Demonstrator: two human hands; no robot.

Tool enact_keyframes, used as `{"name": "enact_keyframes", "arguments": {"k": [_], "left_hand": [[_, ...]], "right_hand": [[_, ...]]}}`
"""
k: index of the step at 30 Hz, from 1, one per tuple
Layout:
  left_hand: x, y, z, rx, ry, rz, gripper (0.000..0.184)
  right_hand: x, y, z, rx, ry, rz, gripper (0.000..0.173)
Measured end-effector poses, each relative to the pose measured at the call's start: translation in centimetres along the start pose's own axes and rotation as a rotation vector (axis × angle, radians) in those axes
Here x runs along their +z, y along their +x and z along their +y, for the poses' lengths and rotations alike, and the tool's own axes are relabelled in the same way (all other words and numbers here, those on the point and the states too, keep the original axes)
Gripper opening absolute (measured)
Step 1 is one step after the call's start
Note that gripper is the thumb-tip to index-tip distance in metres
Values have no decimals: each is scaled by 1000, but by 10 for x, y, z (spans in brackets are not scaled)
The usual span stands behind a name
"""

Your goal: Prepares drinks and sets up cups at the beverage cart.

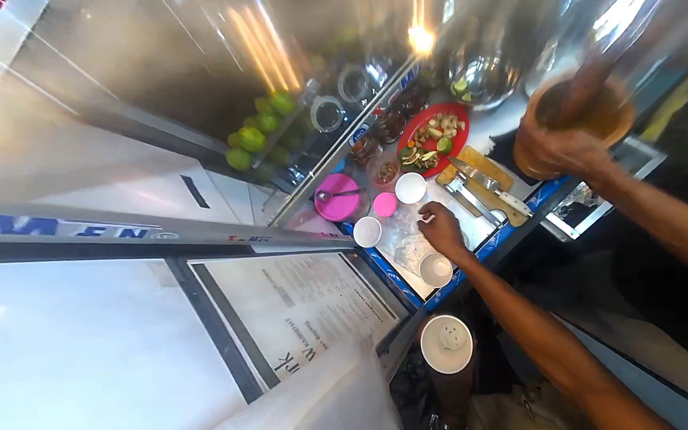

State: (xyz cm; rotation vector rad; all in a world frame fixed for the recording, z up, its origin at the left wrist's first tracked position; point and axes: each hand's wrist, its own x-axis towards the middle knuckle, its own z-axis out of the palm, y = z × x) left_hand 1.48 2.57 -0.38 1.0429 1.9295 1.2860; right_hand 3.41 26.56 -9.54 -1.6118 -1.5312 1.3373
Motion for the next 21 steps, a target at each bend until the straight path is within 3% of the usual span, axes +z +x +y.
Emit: {"name": "enact_keyframes", "arguments": {"k": [1,4,5,8,9,10,11,13,15,18,21], "left_hand": [[0,-2,-7,6,-21,0,71],[3,-1,29,-331,98,-24,65],[3,-2,25,-328,90,-15,67],[-5,-8,-14,-66,44,-9,72],[-11,-6,-14,-78,38,-53,74],[-16,1,4,-241,48,-128,77],[-18,4,0,-294,2,-170,83],[-14,4,-65,-34,-105,-209,98],[-4,15,-99,79,-69,-250,97],[2,33,-104,131,80,-393,82],[7,45,-103,180,238,-418,73]], "right_hand": [[4,0,-13,-89,-9,-59,32],[26,4,-45,-199,-239,-225,25],[32,6,-49,-178,-348,-272,25],[33,10,-56,-37,-532,-392,36],[28,9,-63,-5,-549,-418,38],[20,6,-74,10,-538,-432,37],[16,3,-79,-25,-499,-393,34],[29,4,-67,-231,-387,-220,41],[54,14,-61,-445,-357,-193,68],[85,31,-59,-506,-540,-355,89],[103,44,-59,-514,-675,-441,82]]}}
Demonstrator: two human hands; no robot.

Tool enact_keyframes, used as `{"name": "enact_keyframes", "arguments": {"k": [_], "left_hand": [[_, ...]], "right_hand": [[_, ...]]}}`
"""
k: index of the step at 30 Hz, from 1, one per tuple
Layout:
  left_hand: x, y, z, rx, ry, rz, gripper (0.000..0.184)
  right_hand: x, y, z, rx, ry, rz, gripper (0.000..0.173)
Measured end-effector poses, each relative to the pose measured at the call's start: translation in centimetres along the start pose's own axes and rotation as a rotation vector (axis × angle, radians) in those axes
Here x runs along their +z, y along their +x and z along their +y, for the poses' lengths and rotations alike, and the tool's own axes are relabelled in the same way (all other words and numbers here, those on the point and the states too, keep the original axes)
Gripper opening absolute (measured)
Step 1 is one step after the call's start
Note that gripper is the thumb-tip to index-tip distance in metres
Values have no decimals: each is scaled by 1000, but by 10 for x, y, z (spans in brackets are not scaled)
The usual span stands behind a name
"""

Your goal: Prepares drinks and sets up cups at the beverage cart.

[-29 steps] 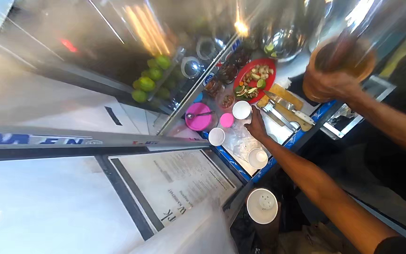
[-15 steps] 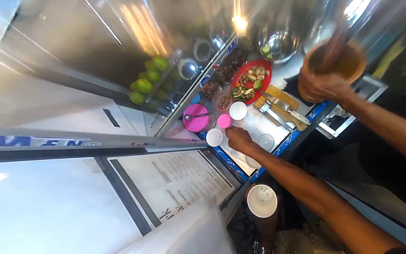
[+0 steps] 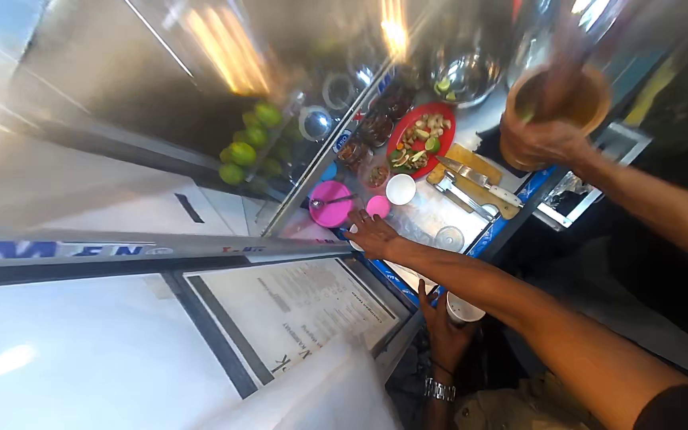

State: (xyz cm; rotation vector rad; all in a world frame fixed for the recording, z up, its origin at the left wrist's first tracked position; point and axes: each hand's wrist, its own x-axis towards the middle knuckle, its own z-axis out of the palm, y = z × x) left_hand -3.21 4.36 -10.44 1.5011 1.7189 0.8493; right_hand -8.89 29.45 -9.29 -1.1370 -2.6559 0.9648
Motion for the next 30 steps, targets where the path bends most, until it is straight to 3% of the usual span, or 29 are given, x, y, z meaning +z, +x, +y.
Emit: {"name": "enact_keyframes", "arguments": {"k": [3,7,11,15,19,23,28,30], "left_hand": [[5,2,-6,23,170,38,69],[8,4,-8,36,249,41,71],[10,-2,-12,33,205,56,75],[13,-14,-17,41,115,109,75],[16,-23,-14,50,68,82,74],[21,-29,-14,68,0,36,74],[22,-33,-13,69,-98,24,78],[22,-34,-14,73,-114,36,78]], "right_hand": [[10,6,0,6,-2,-1,70],[9,0,-4,-21,61,65,73],[-38,-56,-16,-19,157,235,68],[-74,-113,11,178,154,370,72],[-57,-126,66,346,83,432,68],[-26,-118,104,381,39,408,65],[-21,-124,101,319,-14,424,69],[-28,-133,86,250,-8,545,55]]}}
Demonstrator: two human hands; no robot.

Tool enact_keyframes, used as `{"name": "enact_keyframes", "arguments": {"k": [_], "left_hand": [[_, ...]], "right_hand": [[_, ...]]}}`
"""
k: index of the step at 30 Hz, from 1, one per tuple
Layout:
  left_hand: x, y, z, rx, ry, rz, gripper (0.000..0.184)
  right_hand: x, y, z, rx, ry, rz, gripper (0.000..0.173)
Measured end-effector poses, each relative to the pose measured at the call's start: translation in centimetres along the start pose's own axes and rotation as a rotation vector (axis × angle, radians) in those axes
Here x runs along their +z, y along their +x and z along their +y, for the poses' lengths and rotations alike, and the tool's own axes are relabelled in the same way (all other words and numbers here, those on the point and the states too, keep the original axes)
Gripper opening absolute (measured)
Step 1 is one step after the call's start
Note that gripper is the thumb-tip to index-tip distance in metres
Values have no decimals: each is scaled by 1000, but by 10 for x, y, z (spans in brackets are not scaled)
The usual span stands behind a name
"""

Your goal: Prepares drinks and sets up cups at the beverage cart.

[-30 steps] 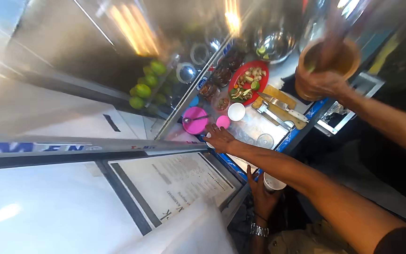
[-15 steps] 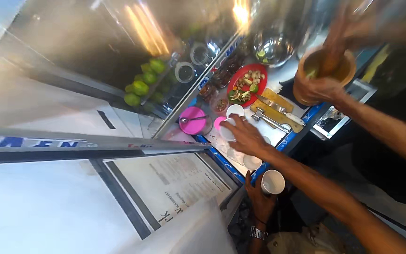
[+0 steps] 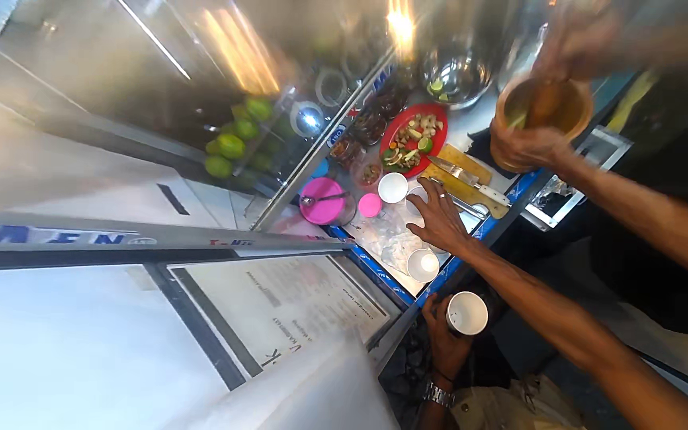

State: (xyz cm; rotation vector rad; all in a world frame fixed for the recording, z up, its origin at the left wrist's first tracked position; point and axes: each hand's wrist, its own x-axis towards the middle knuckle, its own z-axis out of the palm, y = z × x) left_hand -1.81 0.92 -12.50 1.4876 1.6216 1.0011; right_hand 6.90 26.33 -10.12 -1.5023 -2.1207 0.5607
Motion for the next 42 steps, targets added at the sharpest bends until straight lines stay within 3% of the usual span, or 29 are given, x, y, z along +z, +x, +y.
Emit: {"name": "enact_keyframes", "arguments": {"k": [2,3,6,10,14,18,22,25,29,34,42], "left_hand": [[0,0,-1,8,1,12,77],[1,1,-1,6,20,12,76],[1,11,6,-8,187,-27,75],[0,36,25,-58,414,-84,75],[-2,53,25,-104,567,-146,70],[-5,55,24,-101,639,-163,72],[-7,43,25,-74,629,-127,72],[-8,27,30,-96,621,-134,75],[-6,14,28,-114,630,-105,76],[-3,23,26,-107,643,-33,75],[-6,81,25,-220,677,66,76]], "right_hand": [[-13,-6,-20,-99,112,44,30],[-16,-6,-29,-137,189,-53,23],[-4,13,-46,-159,299,-555,22],[39,43,-60,-154,48,-865,25],[70,53,-71,-126,-167,-982,26],[97,38,-61,-144,-301,-972,27],[87,39,-59,-164,-307,-1005,22],[72,52,-68,-108,-170,-1026,37],[24,49,-91,-258,-90,-935,32],[-61,16,-103,-405,85,-470,28],[-170,-68,-75,-140,567,181,29]]}}
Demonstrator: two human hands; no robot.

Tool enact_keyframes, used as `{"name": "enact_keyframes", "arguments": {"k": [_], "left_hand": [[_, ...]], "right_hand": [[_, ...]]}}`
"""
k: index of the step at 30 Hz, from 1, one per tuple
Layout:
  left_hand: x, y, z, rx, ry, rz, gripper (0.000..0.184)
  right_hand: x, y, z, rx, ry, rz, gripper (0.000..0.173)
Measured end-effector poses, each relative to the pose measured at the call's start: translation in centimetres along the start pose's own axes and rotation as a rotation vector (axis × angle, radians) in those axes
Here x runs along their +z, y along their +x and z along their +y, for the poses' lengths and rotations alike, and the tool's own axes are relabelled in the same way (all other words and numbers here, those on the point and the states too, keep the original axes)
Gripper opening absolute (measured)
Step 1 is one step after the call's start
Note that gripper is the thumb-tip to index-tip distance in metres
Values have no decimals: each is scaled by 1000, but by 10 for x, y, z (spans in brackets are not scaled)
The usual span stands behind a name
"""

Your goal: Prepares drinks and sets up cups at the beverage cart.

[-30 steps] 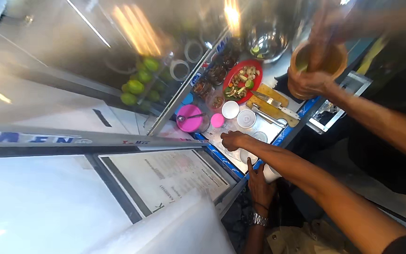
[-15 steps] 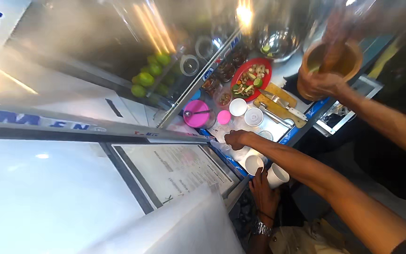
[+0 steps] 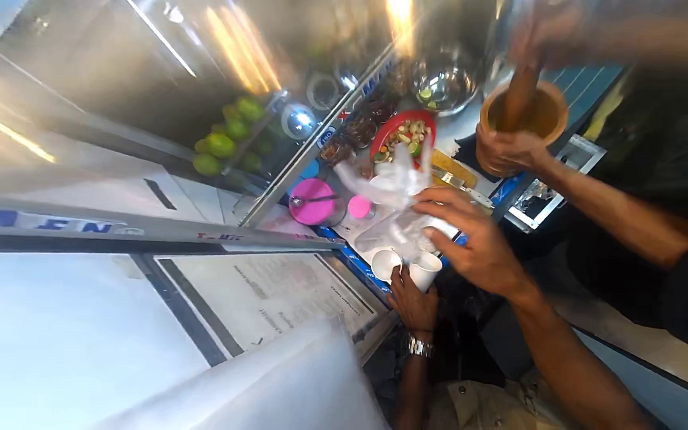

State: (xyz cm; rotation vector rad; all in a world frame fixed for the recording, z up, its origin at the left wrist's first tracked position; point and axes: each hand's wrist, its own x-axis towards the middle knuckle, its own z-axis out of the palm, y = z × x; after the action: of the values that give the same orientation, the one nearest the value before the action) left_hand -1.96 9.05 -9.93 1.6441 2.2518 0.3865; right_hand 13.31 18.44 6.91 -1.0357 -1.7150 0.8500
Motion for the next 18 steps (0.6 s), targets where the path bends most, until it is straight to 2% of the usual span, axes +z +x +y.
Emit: {"name": "enact_keyframes", "arguments": {"k": [5,12,18], "left_hand": [[4,18,-3,-60,31,-28,77],[-3,8,7,-40,26,-26,75],[-7,-27,14,166,-123,62,74]], "right_hand": [[-48,-55,5,158,6,210,32],[-62,-111,19,267,2,297,29],[-71,-138,19,262,-13,291,28]]}}
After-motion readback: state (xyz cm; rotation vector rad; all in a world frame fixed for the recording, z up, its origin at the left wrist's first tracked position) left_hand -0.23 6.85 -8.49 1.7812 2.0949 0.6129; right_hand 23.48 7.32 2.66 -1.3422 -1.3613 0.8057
